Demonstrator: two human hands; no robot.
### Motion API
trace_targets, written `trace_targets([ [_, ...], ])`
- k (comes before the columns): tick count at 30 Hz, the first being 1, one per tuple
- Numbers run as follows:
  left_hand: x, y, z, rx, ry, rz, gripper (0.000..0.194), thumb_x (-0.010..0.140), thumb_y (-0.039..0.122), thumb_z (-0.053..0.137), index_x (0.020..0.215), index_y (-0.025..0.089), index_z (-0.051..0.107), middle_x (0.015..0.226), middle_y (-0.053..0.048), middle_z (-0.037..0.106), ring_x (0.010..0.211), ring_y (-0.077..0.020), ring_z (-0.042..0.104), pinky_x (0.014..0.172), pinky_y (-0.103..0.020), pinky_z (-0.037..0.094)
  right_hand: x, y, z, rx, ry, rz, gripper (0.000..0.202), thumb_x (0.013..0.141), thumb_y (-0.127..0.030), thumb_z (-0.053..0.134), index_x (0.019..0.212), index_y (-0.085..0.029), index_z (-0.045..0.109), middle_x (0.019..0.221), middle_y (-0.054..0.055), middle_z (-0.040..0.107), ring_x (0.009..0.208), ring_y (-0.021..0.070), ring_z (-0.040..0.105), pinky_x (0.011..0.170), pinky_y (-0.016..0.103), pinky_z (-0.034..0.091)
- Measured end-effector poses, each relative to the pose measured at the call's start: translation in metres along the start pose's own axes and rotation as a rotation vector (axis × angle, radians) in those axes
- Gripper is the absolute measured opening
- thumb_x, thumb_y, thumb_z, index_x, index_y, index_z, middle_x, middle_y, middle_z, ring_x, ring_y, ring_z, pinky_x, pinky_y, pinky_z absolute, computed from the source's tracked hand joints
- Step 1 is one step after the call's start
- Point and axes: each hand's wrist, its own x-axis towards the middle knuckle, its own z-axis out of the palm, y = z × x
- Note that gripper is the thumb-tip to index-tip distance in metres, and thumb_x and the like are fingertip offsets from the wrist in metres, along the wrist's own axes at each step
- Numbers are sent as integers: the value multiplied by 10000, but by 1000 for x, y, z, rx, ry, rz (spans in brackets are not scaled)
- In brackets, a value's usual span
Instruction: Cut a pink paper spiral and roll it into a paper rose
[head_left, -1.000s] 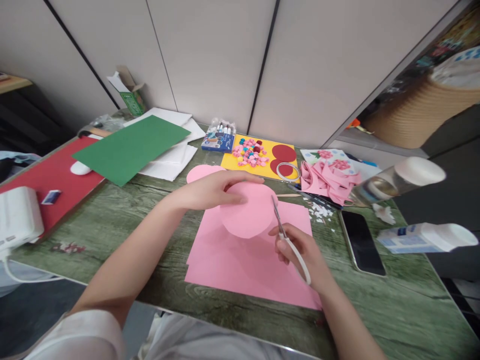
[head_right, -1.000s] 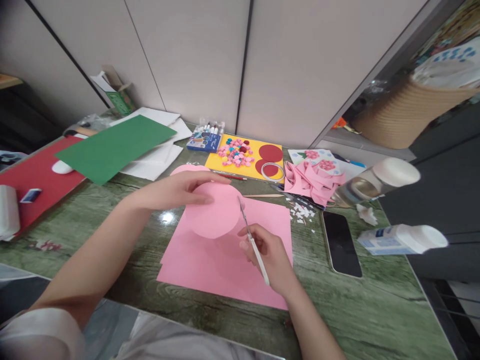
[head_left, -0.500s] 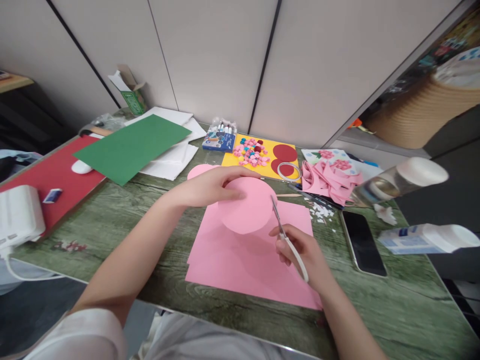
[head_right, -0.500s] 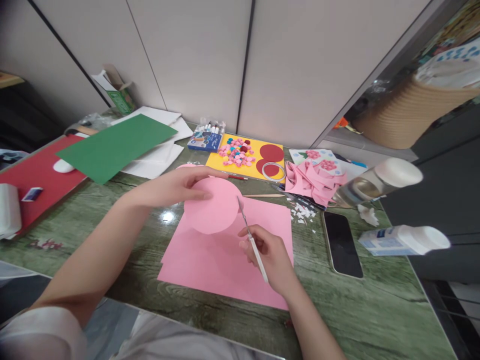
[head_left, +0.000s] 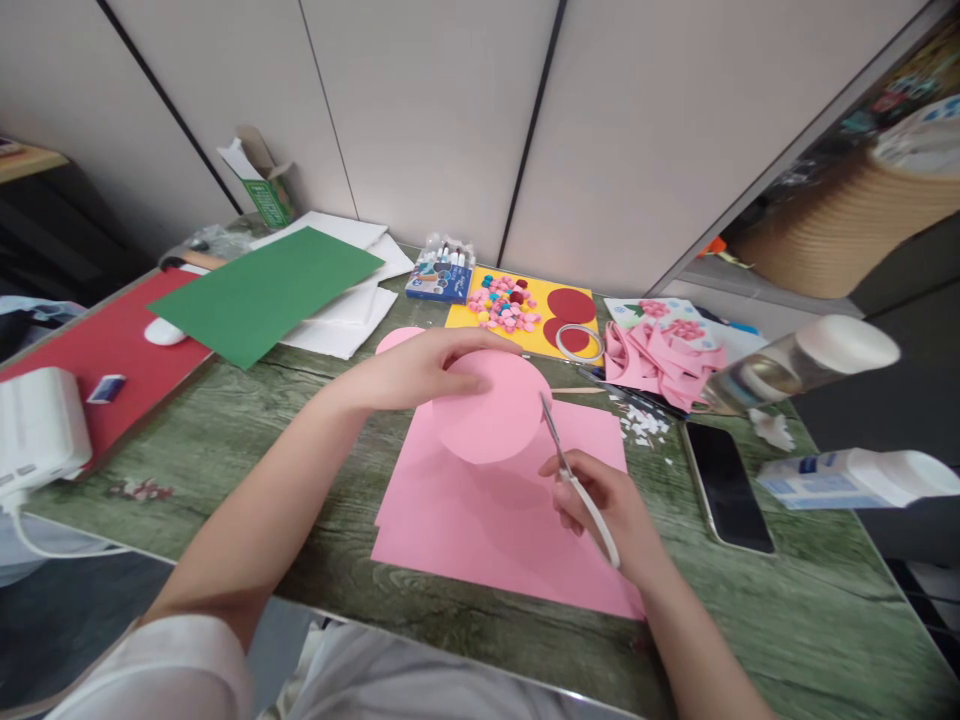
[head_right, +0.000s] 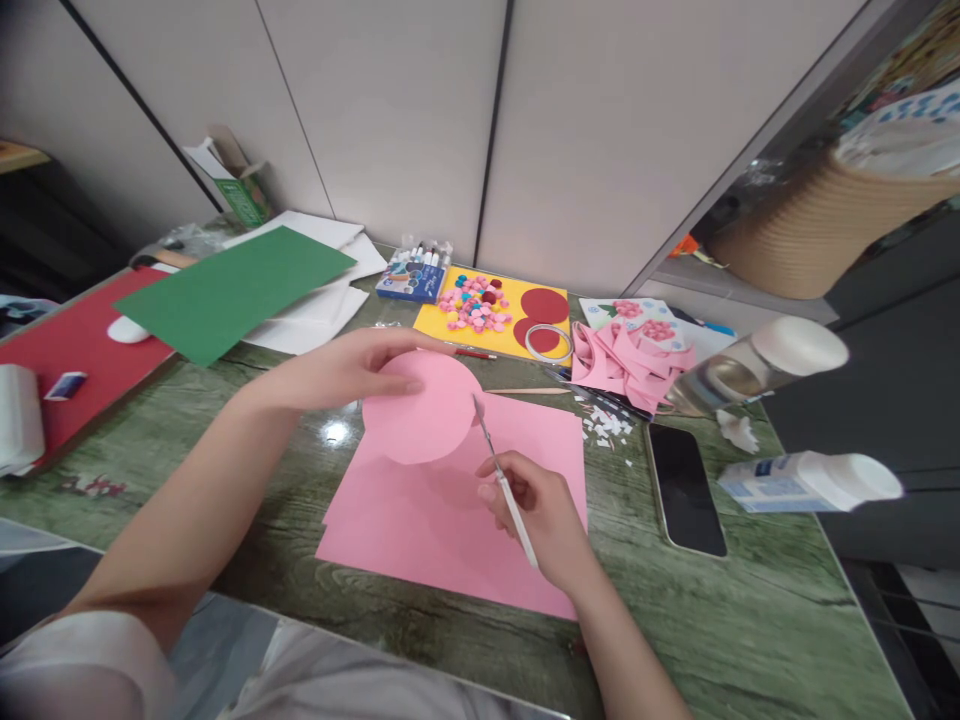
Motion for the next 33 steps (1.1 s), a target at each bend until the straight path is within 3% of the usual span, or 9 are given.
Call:
trace_targets([
  [10, 2, 3, 4, 58, -58, 12, 439, 805, 253, 492, 1243, 275, 501, 1329, -5, 496, 1194, -213, 462, 968, -327, 380, 2, 3, -2, -5, -17, -58, 275, 819, -421, 544, 927, -169, 538, 598, -44, 440, 512, 94, 437, 488, 221, 363],
  [17, 1, 2, 4, 32, -16, 2, 458, 795, 215, 489, 1248, 283, 492, 1338, 3, 484, 1199, -197, 459, 982, -318, 367, 1, -2, 0, -3, -1, 15, 275, 818, -428, 540, 927, -175, 534, 575, -46, 442, 490, 97, 442, 470, 224, 361],
  [33, -1, 3, 1, 11, 27, -16, 418, 803, 200, 494, 1218, 250, 511, 1283, -2, 529, 1121, -172, 510, 957, -292, 380, 0, -3, 1, -3, -7, 16, 280, 801, -438, 562, 896, -174, 553, 532, -55, 438, 464, 92, 439, 448, 210, 356],
])
